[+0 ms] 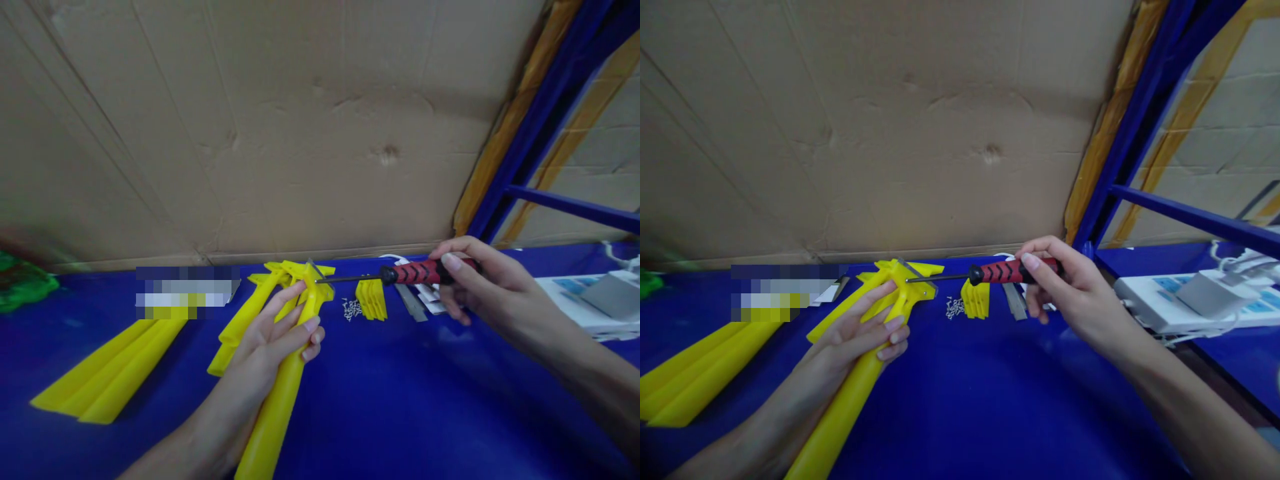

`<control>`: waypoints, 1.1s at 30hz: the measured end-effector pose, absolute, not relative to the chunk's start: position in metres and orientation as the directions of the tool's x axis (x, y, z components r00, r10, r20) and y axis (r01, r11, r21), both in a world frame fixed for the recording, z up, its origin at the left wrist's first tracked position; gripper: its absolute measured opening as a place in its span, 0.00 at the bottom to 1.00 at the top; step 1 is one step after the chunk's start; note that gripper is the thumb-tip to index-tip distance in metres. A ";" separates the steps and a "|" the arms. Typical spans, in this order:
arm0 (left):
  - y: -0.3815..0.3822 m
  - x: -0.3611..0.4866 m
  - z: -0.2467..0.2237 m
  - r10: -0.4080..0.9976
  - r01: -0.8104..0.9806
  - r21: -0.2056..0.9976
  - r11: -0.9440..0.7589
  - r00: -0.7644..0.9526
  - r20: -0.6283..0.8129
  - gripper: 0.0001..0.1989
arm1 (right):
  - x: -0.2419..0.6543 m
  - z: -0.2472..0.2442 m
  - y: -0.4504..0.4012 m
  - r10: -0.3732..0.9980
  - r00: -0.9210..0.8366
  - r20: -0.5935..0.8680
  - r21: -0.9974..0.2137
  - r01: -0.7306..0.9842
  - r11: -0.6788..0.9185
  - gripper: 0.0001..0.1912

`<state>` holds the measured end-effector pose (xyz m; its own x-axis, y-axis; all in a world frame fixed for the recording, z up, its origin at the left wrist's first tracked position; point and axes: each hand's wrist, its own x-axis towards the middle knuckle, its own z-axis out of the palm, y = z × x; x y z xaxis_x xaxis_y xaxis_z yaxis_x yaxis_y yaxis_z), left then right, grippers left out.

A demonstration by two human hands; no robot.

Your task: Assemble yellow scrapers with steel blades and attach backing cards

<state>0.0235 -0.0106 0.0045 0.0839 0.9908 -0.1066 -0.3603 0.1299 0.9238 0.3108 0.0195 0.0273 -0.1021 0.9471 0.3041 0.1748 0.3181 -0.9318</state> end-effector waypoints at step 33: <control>-0.005 0.017 0.002 0.987 -0.346 0.924 0.161 0.080 -0.142 0.45 | 0.313 0.032 0.011 0.922 -0.244 0.299 -0.938 0.100 0.331 0.17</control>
